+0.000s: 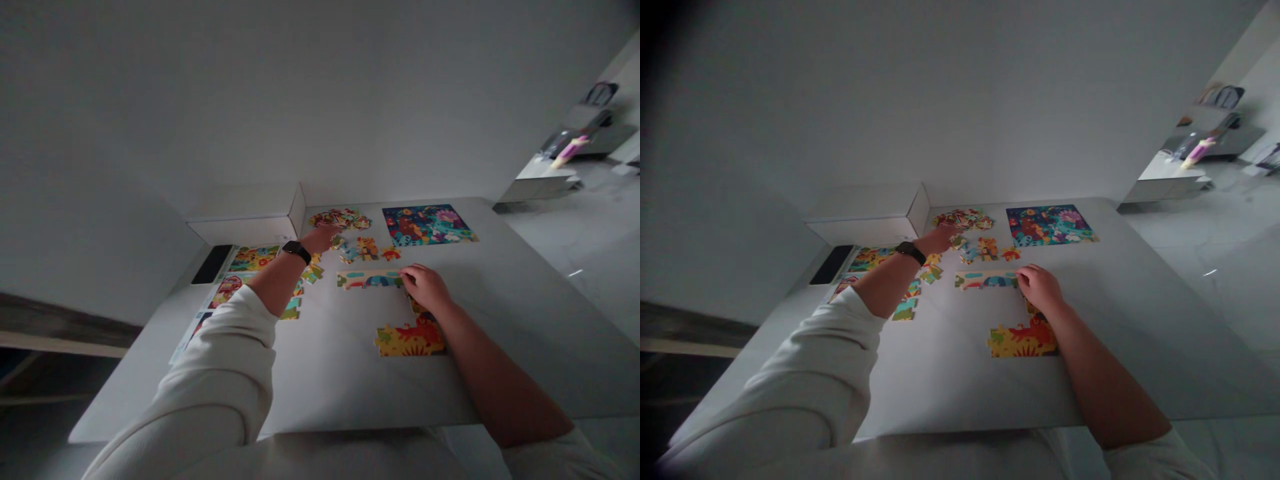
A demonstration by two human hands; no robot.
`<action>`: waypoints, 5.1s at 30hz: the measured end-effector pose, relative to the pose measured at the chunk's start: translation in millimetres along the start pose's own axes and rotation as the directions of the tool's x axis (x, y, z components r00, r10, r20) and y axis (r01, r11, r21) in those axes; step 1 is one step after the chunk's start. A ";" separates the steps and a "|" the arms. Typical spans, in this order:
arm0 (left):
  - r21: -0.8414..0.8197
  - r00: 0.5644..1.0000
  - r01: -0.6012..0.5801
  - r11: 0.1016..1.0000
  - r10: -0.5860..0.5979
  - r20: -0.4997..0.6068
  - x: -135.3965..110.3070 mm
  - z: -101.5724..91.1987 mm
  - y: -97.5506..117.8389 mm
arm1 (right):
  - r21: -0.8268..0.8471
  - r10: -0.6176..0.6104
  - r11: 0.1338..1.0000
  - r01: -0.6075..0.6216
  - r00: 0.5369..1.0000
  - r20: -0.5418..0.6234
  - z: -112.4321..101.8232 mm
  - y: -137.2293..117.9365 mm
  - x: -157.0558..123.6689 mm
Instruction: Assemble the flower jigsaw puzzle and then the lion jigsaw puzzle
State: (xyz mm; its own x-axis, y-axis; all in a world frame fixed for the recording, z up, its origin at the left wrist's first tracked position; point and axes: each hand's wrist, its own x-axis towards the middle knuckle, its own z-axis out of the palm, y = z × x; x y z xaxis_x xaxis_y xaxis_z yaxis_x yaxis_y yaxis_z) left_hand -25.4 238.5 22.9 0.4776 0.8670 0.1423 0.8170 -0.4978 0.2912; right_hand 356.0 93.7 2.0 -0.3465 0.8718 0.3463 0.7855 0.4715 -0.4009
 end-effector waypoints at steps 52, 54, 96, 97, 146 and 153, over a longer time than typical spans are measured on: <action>-0.887 0.888 0.012 0.461 -0.413 -0.203 -155.3 55.7 142.2 | 0.777 0.212 0.608 -0.163 0.977 0.039 54.0 -89.1 11.0; -0.807 0.878 -0.004 0.590 -0.384 -0.285 -156.1 54.4 135.2 | 0.785 0.217 0.595 -0.174 0.975 0.051 56.0 -88.9 10.3; -0.206 0.858 0.012 0.979 -0.115 -0.501 -166.5 23.8 103.5 | 0.800 0.267 0.569 -0.191 0.963 0.040 64.0 -85.1 9.5; -0.198 0.870 0.022 0.980 -0.116 -0.479 -167.0 25.6 100.0 | 0.800 0.261 0.569 -0.189 0.964 0.042 64.6 -85.2 9.4; -0.028 0.969 0.061 0.998 -0.065 -0.237 -164.9 47.5 96.1 | 0.770 0.144 0.624 -0.134 0.988 0.055 59.5 -91.1 6.4; -0.046 0.964 0.047 0.998 -0.057 -0.259 -164.0 45.8 97.8 | 0.759 0.121 0.639 -0.125 0.991 0.062 59.1 -92.4 5.6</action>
State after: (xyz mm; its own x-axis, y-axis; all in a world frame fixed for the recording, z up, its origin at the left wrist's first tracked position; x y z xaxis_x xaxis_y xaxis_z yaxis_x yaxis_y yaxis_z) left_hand -9.1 46.6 -15.2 0.3300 0.8703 0.3657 0.8225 -0.4552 0.3410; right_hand 251.2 62.9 -9.2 -0.2802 0.9288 0.2424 0.1561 0.2932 -0.9432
